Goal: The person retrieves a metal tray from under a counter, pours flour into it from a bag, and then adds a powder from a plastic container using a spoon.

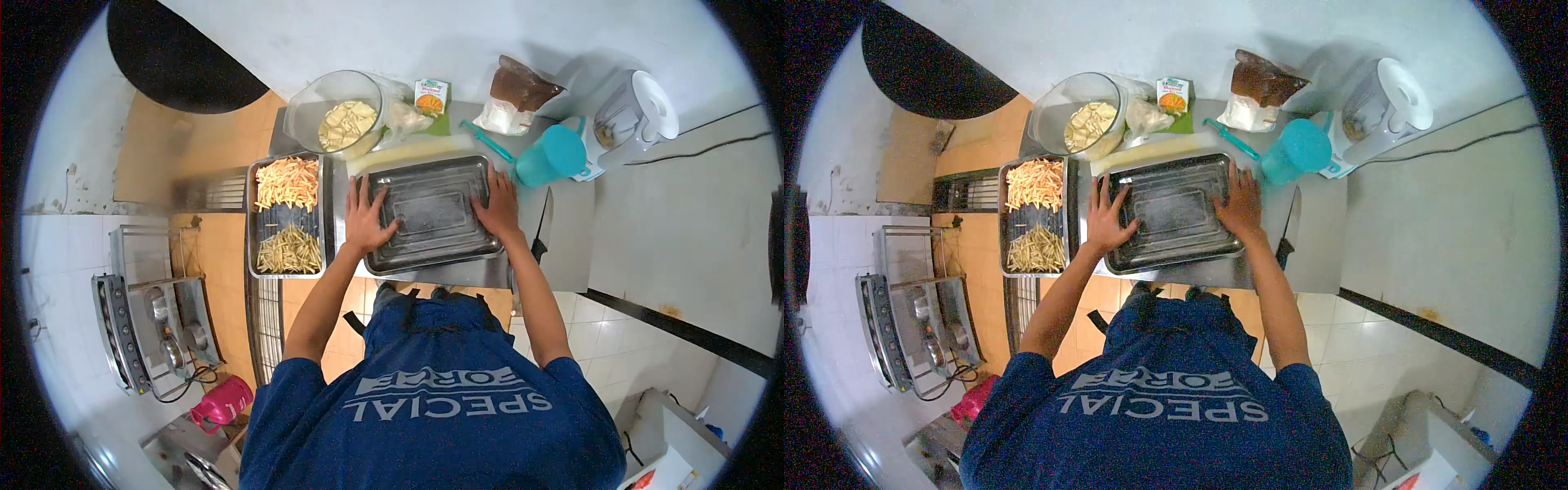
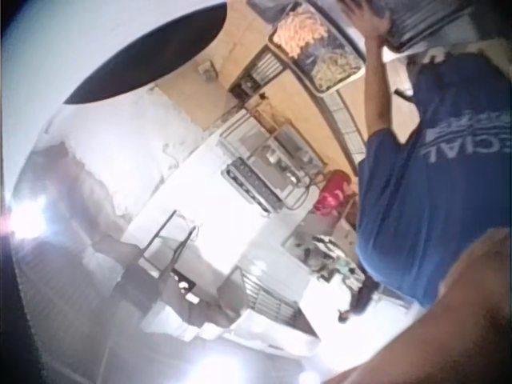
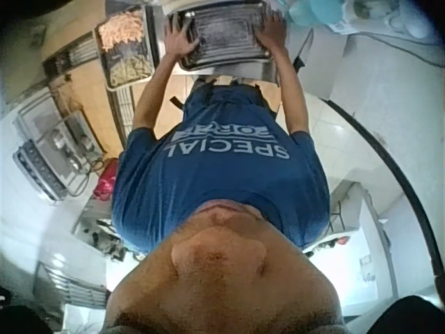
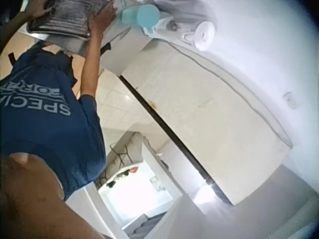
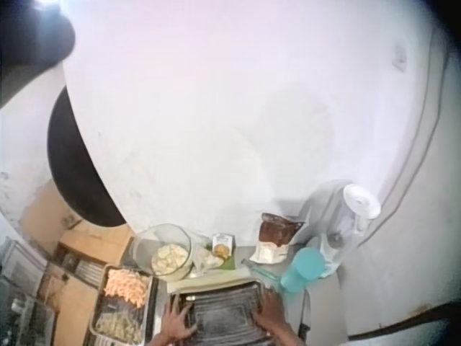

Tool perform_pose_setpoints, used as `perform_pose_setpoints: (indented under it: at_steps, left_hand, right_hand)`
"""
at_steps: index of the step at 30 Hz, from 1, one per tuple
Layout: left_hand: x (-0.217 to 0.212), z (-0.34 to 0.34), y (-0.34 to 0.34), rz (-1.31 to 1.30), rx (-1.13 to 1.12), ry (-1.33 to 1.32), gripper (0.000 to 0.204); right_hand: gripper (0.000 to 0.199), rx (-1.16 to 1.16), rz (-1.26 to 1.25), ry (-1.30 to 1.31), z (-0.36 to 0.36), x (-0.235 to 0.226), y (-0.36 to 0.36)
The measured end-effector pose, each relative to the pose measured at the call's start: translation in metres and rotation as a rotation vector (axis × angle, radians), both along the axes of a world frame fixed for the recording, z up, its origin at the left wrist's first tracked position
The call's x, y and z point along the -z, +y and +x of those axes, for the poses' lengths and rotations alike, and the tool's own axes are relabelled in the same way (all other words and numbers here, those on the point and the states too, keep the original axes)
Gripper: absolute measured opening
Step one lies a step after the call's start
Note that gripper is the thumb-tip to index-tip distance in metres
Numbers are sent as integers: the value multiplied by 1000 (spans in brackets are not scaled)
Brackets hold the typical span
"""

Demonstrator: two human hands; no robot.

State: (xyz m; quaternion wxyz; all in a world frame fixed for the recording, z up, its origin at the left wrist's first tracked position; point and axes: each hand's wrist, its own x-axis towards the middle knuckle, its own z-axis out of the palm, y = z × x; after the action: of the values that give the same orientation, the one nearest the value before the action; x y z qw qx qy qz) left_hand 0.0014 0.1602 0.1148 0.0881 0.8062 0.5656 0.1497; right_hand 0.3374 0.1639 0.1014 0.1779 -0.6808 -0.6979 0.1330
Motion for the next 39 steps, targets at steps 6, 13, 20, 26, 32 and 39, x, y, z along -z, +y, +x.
perform_pose_setpoints:
  at_steps: [6, 13, 20, 26, 32, 39]
  left_hand:
    - [-5, -2, 16, -66, 18, -56, 70]
    - [-1, -3, 29, -44, 4, -111, 66]
    - [-1, -4, 32, 6, 5, -116, 65]
    - [-4, -3, 30, -32, 4, -52, 65]
    - [-5, -8, 24, -26, 41, -38, 66]
    - [-1, -10, 24, -46, 36, -11, 66]
  right_hand:
    - [90, 35, -62, -33, -6, -1, 3]
    - [88, 66, -114, -87, -11, 7, 12]
    - [87, 77, -66, -77, -14, -2, 14]
    - [88, 98, -45, -114, -14, -2, 12]
    - [90, 57, 46, -75, -11, -3, 5]
    - [89, 67, 35, -96, -14, 0, 3]
